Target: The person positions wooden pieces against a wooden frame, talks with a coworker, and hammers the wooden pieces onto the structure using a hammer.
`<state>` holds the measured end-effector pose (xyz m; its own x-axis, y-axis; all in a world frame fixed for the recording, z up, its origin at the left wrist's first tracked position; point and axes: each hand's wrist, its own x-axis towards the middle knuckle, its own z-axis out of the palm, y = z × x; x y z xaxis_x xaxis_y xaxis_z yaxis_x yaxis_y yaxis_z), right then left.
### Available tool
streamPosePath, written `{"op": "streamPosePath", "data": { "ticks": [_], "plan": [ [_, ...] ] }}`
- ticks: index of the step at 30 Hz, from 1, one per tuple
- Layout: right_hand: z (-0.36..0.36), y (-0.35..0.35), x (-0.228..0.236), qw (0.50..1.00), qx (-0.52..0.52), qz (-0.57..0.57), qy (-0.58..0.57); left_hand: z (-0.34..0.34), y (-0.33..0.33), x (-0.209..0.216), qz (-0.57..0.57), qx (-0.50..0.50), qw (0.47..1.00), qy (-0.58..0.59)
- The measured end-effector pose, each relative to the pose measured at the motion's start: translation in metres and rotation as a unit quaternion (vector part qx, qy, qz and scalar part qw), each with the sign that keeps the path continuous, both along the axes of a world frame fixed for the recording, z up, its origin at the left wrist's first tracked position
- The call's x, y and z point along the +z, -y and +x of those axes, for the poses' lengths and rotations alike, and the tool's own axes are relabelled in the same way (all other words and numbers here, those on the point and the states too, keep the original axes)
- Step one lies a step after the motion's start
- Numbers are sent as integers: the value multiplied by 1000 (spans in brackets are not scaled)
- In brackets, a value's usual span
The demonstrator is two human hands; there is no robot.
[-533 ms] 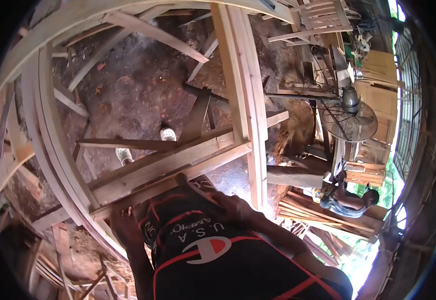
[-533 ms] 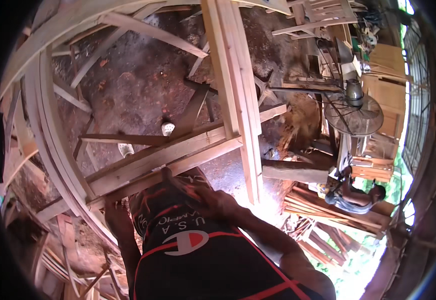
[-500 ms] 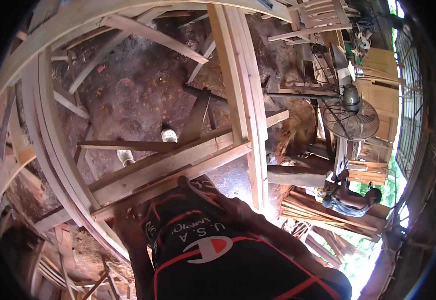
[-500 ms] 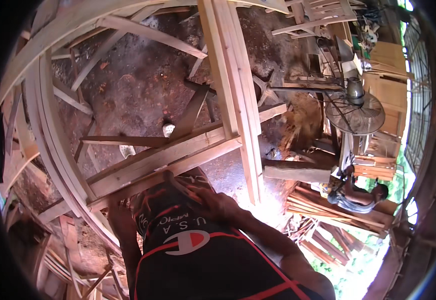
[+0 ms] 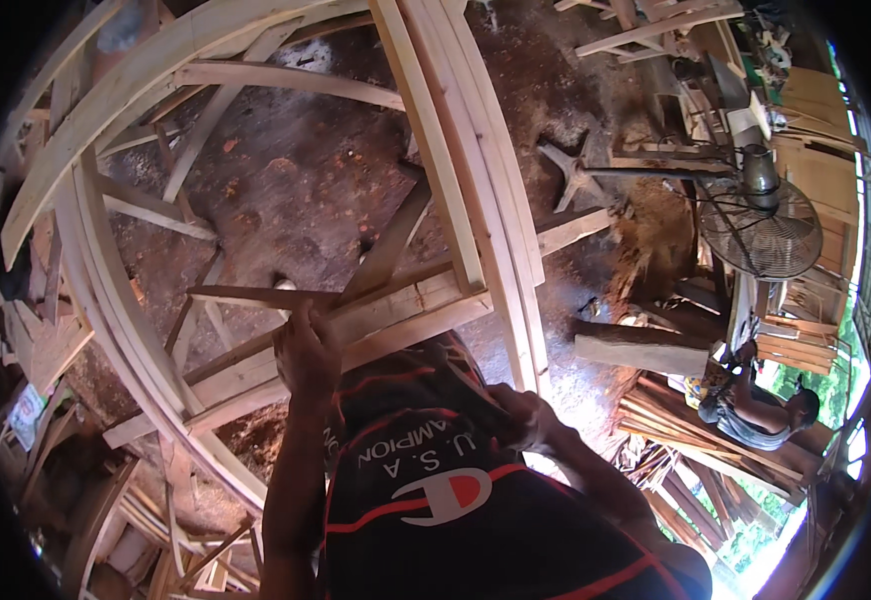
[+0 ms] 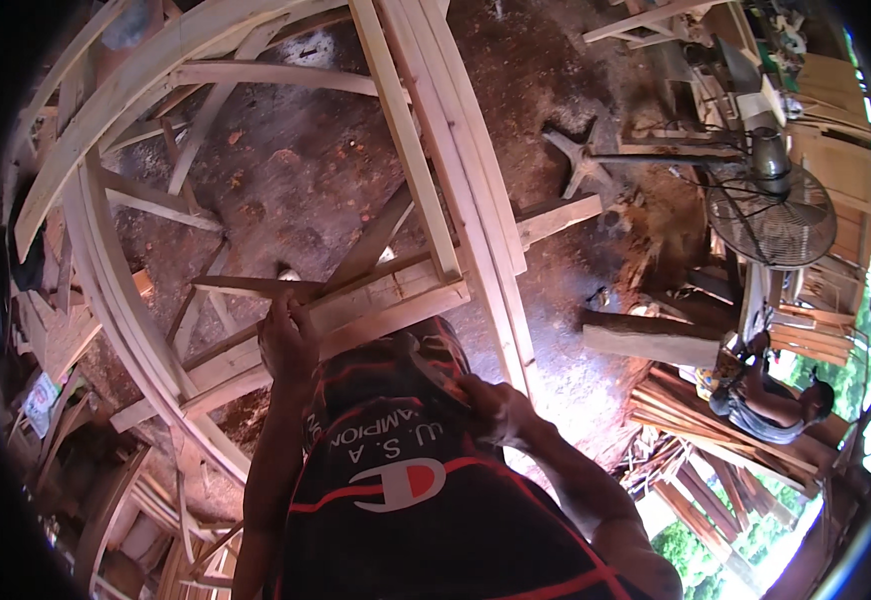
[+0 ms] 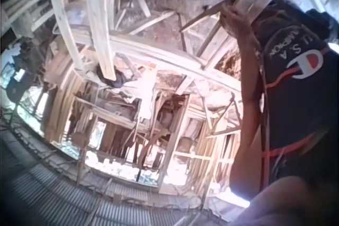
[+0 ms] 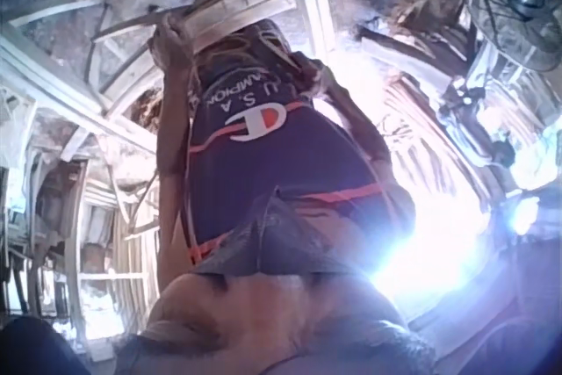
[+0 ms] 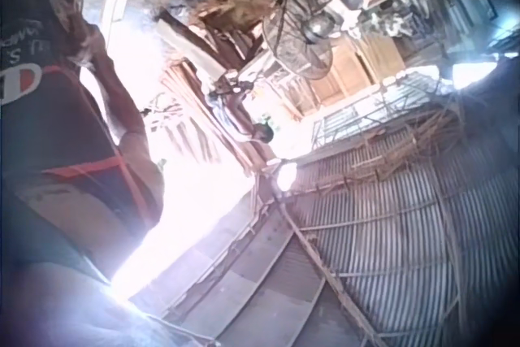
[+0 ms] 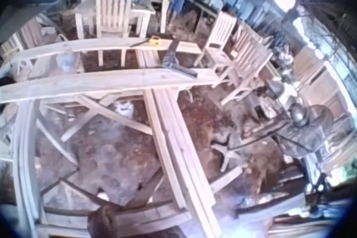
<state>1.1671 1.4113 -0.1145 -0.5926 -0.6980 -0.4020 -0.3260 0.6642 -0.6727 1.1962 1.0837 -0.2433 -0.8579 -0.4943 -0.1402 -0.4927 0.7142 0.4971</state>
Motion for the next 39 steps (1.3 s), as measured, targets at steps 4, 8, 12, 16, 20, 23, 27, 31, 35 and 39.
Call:
{"op": "streamPosePath", "data": {
  "ticks": [4, 8, 12, 16, 20, 23, 27, 31, 35, 39],
  "plan": [
    [-17, -5, -1, 995, -54, 0, 89, 1, -1, -2, -15, 16, 1000, 14],
    [-28, 0, 1, 990, -27, 64, 119, 1, 1, -3, -8, 25, 1000, 8],
    [-34, 14, 2, 991, -9, 68, 113, 2, 1, 1, 30, 40, 999, -4],
    [-48, 49, 3, 989, 29, 36, 140, 8, 4, 15, 38, 22, 993, -107],
    [-75, 107, 11, 983, 160, 29, 83, 30, 20, 17, 16, -15, 972, -232],
    [-82, 174, 12, 957, 267, -115, 1, 71, 51, 17, -39, 40, 981, -183],
    [-72, 262, 16, 931, 306, -152, 132, 98, 72, 19, -55, 85, 994, -39],
    [-47, 338, 8, 912, 392, 18, 121, 85, 63, 1, 112, 156, 981, 21],
    [-22, 372, 9, 874, 460, -98, 119, 78, 53, -26, 111, 131, 985, 15],
    [7, 402, 5, 847, 494, -151, 123, 85, 49, -28, 238, 184, 951, -70]
  ]
}}
